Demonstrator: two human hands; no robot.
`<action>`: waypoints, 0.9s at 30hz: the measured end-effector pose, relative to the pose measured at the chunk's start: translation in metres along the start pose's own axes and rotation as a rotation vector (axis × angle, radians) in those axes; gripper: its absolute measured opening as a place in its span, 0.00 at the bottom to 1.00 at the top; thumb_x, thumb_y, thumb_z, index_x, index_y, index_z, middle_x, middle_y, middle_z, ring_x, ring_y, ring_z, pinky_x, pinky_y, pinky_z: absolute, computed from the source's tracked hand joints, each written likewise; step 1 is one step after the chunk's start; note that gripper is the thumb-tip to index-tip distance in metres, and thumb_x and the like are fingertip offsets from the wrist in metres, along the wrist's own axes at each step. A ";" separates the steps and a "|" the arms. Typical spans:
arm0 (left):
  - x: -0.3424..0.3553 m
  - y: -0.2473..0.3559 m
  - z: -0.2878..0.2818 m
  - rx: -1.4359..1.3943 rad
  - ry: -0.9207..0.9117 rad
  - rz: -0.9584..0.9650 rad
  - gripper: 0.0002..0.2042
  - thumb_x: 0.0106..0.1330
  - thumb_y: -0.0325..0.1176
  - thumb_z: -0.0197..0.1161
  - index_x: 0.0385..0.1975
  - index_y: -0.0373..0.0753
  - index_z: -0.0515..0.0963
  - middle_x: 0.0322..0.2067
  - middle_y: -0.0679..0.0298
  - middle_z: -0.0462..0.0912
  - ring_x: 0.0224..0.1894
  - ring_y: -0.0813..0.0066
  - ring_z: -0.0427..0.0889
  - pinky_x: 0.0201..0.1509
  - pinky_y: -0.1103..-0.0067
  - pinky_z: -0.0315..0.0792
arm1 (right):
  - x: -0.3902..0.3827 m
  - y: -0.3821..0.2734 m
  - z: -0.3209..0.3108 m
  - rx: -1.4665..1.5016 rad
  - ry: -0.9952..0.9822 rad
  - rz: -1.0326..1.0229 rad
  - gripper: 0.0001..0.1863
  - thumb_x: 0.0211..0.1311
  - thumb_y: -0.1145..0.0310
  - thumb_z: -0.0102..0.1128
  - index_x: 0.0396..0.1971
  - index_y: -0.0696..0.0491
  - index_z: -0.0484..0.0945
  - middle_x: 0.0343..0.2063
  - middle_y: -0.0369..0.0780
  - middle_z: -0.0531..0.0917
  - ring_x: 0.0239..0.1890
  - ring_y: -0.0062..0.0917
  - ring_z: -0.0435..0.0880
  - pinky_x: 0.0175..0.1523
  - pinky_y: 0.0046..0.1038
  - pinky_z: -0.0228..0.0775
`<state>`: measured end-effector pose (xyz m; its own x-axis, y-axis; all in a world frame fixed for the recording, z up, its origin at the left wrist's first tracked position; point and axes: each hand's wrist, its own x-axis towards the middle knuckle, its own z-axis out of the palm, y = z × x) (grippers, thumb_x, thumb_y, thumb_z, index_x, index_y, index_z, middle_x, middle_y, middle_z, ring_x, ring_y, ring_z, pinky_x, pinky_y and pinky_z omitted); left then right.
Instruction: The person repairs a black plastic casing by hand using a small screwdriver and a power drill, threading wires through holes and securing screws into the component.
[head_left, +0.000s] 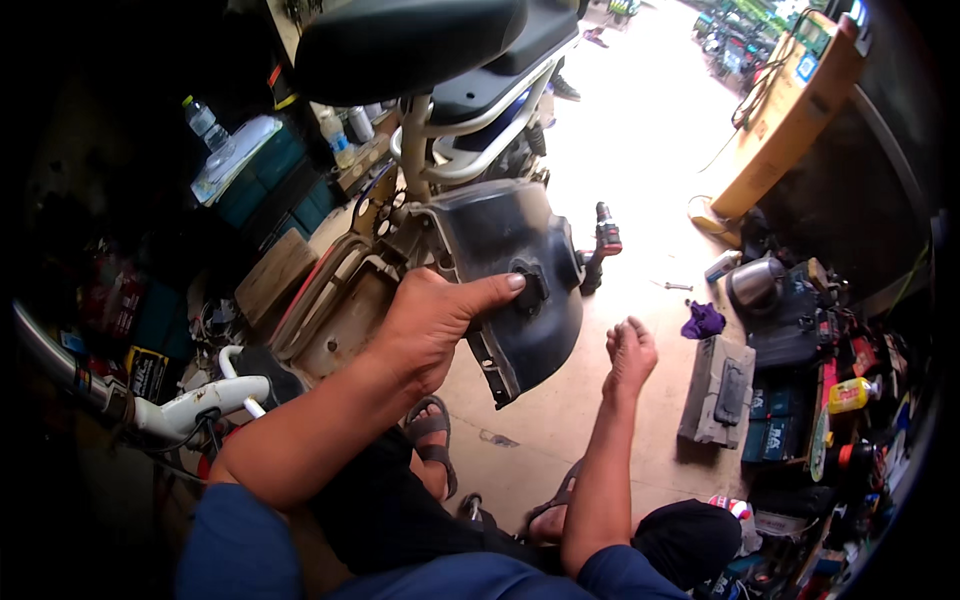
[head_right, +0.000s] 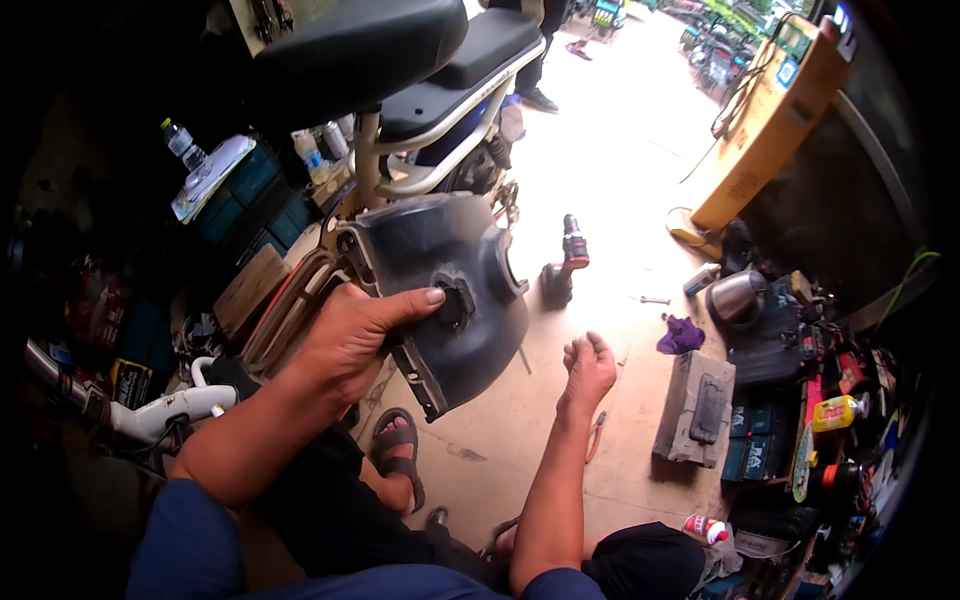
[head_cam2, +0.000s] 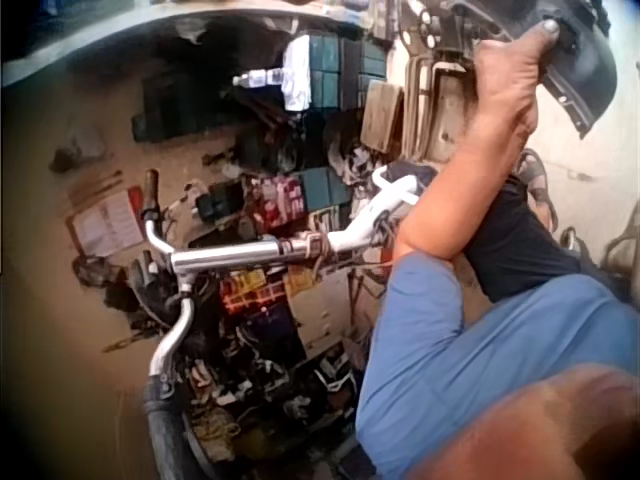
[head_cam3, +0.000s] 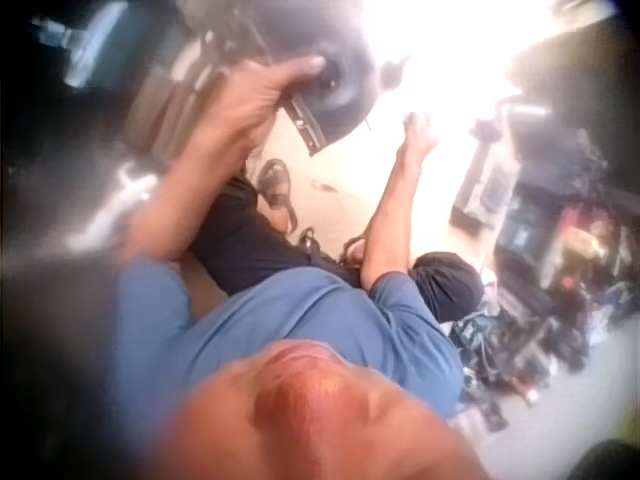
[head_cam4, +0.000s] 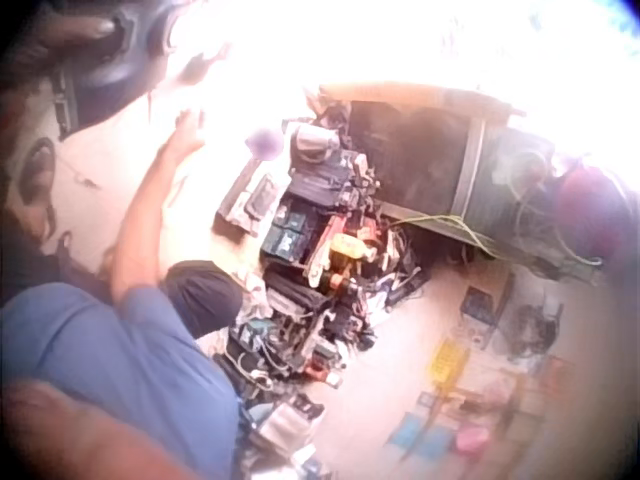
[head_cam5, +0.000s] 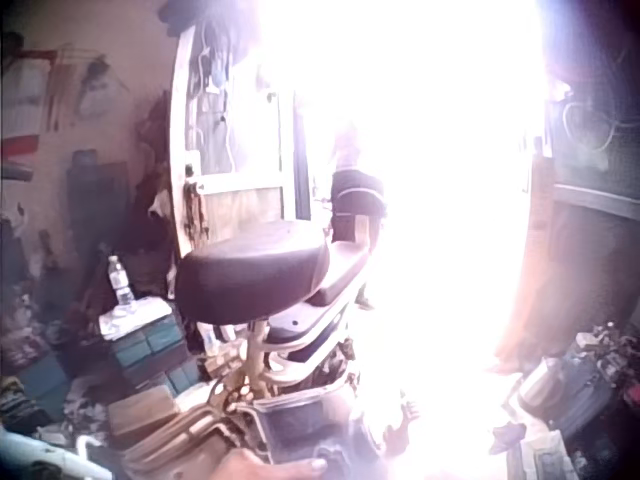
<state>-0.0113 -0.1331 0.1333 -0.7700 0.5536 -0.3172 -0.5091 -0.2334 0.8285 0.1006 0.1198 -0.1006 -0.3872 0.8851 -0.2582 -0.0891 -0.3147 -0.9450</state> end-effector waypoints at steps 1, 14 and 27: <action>-0.001 -0.002 0.003 -0.020 -0.012 0.025 0.13 0.65 0.23 0.72 0.47 0.27 0.83 0.40 0.56 0.90 0.40 0.71 0.90 0.48 0.76 0.85 | -0.023 -0.051 0.010 0.041 -0.085 -0.040 0.21 0.68 0.72 0.64 0.56 0.66 0.76 0.36 0.41 0.86 0.36 0.23 0.87 0.43 0.21 0.79; -0.036 -0.038 0.033 -0.077 -0.081 0.225 0.10 0.65 0.25 0.72 0.43 0.28 0.84 0.37 0.60 0.89 0.33 0.74 0.88 0.38 0.79 0.83 | -0.176 -0.188 0.030 -0.068 -0.639 -0.137 0.13 0.69 0.71 0.69 0.48 0.63 0.86 0.34 0.41 0.90 0.32 0.20 0.87 0.38 0.19 0.76; -0.051 -0.039 0.018 -0.054 -0.056 0.272 0.06 0.66 0.23 0.70 0.39 0.28 0.85 0.33 0.60 0.89 0.31 0.75 0.88 0.35 0.81 0.82 | -0.193 -0.179 0.041 -0.181 -0.616 -0.145 0.12 0.68 0.74 0.69 0.45 0.66 0.86 0.32 0.42 0.89 0.30 0.20 0.86 0.37 0.19 0.77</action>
<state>0.0548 -0.1376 0.1252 -0.8596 0.5074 -0.0599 -0.3079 -0.4209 0.8532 0.1536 -0.0086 0.1267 -0.8420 0.5393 -0.0146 -0.0451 -0.0972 -0.9942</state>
